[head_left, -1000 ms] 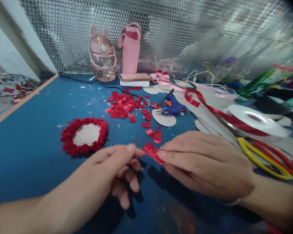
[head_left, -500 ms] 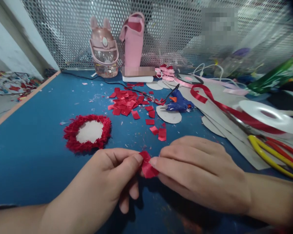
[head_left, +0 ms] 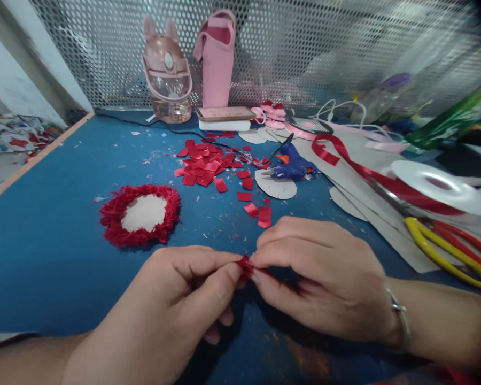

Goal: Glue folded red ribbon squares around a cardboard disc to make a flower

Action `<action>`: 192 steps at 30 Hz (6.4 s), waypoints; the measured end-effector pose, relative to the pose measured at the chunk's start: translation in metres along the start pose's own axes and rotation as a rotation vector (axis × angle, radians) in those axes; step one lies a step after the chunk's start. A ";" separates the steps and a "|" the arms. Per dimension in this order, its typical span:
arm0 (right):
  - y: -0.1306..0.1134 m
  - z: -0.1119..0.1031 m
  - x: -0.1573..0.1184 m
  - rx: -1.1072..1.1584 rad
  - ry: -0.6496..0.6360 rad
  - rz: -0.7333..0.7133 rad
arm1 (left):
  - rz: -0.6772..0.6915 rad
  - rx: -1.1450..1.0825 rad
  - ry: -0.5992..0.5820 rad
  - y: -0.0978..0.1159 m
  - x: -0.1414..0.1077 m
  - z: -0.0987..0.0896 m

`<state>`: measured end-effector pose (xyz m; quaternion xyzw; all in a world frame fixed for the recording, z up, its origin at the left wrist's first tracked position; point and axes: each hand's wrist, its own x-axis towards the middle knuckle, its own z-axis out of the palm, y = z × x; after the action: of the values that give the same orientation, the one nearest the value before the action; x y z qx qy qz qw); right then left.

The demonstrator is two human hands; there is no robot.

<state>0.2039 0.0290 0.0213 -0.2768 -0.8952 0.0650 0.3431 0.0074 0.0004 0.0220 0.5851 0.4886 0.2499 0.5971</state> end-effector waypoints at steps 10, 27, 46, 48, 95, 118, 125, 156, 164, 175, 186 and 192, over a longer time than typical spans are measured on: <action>0.002 0.002 0.002 0.237 -0.017 0.191 | 0.133 0.206 0.113 -0.003 -0.005 0.000; 0.008 -0.006 0.009 0.348 0.028 0.125 | -0.012 -0.352 0.112 -0.003 0.002 -0.005; 0.007 -0.001 0.006 0.525 0.073 0.152 | 0.301 -0.007 0.182 -0.002 0.001 -0.005; 0.006 -0.001 0.007 0.526 0.075 0.146 | 0.308 -0.012 0.182 -0.002 0.001 -0.005; 0.006 -0.016 0.004 0.228 -0.086 -0.049 | -0.100 -0.409 -0.037 -0.001 0.008 -0.011; 0.000 -0.006 0.003 0.274 0.019 0.144 | 0.476 0.273 0.252 -0.006 0.002 -0.004; 0.000 -0.009 0.002 0.300 -0.019 0.120 | 0.350 0.206 0.211 -0.005 0.001 -0.004; 0.006 -0.024 0.014 0.469 -0.255 -0.059 | 0.029 -0.113 -0.031 0.003 0.001 -0.002; 0.010 -0.022 0.011 0.299 -0.270 -0.132 | -0.018 -0.033 -0.073 0.005 0.001 0.000; 0.008 -0.013 0.007 0.196 -0.072 -0.008 | 0.586 0.570 0.320 -0.002 -0.004 -0.004; -0.002 -0.006 0.008 0.161 -0.029 0.070 | 0.820 0.886 0.413 0.001 -0.002 -0.006; -0.002 -0.008 0.005 0.288 0.024 0.220 | 0.366 0.380 0.237 0.006 0.001 -0.007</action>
<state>0.2054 0.0295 0.0311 -0.3220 -0.8368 0.2264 0.3805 0.0037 0.0057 0.0284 0.7316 0.4792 0.3240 0.3607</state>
